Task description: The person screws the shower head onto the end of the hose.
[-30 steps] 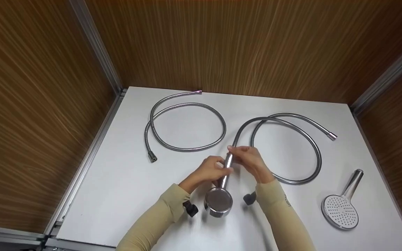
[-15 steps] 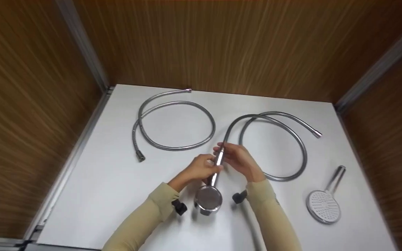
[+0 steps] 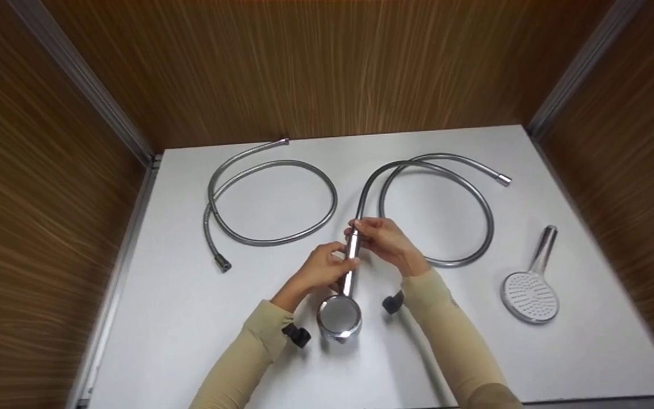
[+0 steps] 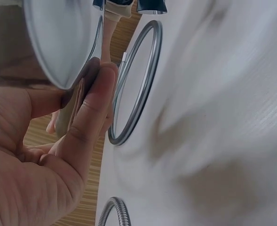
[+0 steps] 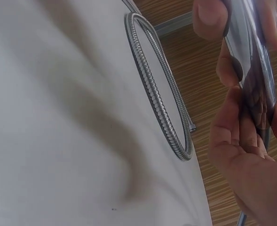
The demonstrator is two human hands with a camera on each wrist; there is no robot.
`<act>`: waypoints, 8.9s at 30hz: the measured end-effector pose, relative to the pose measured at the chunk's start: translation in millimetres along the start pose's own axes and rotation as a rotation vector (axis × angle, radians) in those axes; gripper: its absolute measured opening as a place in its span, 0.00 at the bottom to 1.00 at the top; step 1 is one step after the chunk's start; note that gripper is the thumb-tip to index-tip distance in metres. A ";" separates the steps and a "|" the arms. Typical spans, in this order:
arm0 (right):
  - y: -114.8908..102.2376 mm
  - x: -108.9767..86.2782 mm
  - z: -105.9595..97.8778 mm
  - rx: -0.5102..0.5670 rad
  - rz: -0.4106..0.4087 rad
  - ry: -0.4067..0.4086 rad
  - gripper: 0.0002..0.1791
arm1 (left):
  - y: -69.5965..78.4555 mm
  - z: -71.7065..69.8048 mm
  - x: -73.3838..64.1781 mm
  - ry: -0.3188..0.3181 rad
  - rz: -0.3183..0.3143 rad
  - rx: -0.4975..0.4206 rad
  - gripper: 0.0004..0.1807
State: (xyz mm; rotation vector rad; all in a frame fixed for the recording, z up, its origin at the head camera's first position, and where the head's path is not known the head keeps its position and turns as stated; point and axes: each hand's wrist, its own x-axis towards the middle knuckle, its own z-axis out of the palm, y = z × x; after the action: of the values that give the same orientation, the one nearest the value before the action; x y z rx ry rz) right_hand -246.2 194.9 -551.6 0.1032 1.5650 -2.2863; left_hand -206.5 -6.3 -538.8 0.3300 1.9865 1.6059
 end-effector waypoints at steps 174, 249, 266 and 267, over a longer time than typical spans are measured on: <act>21.2 4.1 -6.4 0.017 -0.021 0.024 0.19 | 4.7 1.3 11.1 0.090 0.000 0.193 0.13; 39.7 5.0 4.7 -0.490 -0.038 0.417 0.18 | -26.6 9.3 23.8 0.158 0.025 0.419 0.14; 46.9 13.5 4.9 -0.656 -0.030 0.487 0.20 | -38.8 10.3 30.6 0.196 0.027 0.436 0.13; 46.6 13.5 5.5 -0.659 -0.027 0.487 0.20 | -38.7 10.4 30.7 0.195 0.023 0.429 0.13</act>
State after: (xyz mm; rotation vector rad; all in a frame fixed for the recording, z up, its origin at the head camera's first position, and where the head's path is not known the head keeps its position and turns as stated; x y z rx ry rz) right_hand -242.2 171.6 -594.4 0.4895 2.4927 -1.7168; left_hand -219.7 8.3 -585.3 0.3688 2.4840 1.2509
